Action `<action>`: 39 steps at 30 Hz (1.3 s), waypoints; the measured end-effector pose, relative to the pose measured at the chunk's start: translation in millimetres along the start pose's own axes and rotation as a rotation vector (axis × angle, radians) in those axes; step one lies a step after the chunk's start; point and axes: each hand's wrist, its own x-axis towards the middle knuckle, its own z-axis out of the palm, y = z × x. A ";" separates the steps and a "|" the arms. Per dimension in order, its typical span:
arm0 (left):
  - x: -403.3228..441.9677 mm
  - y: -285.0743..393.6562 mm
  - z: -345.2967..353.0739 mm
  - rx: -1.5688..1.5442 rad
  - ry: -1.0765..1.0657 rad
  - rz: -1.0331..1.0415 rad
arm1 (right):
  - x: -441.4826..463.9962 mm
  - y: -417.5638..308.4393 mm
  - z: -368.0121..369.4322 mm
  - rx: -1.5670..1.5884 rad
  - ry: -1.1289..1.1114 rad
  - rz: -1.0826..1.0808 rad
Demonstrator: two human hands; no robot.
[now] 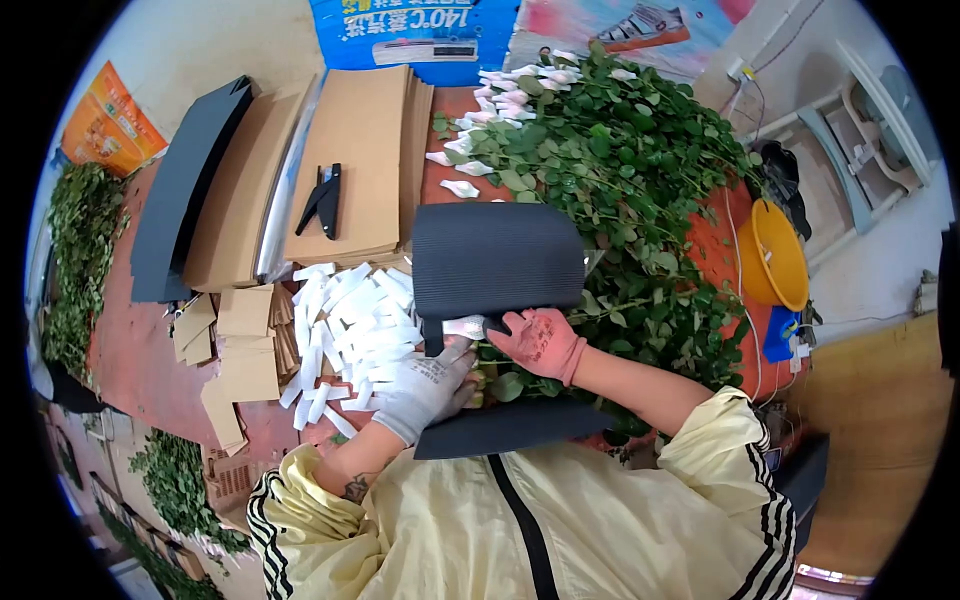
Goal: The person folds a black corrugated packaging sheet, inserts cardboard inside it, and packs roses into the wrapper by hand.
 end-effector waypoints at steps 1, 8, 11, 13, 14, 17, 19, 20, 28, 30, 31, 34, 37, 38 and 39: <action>-2.6 2.1 -1.7 0.014 0.006 0.006 | 0.6 -1.9 3.5 0.011 -0.003 0.012; -4.2 8.7 -4.4 0.047 -0.001 0.038 | 4.8 -6.2 16.0 0.014 0.006 0.003; -3.9 8.3 -3.1 0.039 -0.017 0.035 | 7.0 -7.2 23.7 0.032 -0.006 -0.009; -3.8 7.6 0.9 0.037 -0.033 0.029 | 6.4 -9.7 32.2 0.043 0.049 -0.012; -4.4 6.2 3.8 0.025 -0.019 0.035 | 6.0 -9.2 36.0 0.044 0.050 -0.010; -4.0 4.8 7.5 0.014 -0.001 0.046 | 5.7 -7.7 38.2 0.070 0.090 -0.041; -4.2 5.6 5.4 0.014 0.004 0.045 | 7.5 -4.9 34.2 0.044 0.068 -0.069; -5.4 7.4 4.3 0.011 -0.016 0.033 | 7.0 -5.5 32.3 0.047 0.066 -0.070; -2.5 11.8 -2.8 0.017 -0.106 -0.038 | 7.7 -12.9 39.5 0.069 0.108 -0.025; -2.5 10.1 0.1 -0.006 -0.071 -0.020 | 6.2 -10.6 40.9 0.077 0.088 -0.007; -3.8 10.4 0.5 -0.007 -0.074 -0.018 | 5.5 -11.3 40.9 0.089 0.070 0.006; -4.6 8.8 0.2 -0.005 -0.070 -0.038 | 9.4 -12.5 37.6 0.078 0.095 0.049; -5.4 6.8 3.8 -0.056 -0.021 -0.008 | 14.9 -15.5 35.7 0.031 0.080 0.094; -3.7 6.6 2.2 -0.012 0.015 0.036 | 15.3 -15.2 35.2 -0.002 0.075 0.093; -2.5 6.5 0.6 0.033 0.055 0.075 | 16.1 -15.1 33.0 -0.035 0.070 0.092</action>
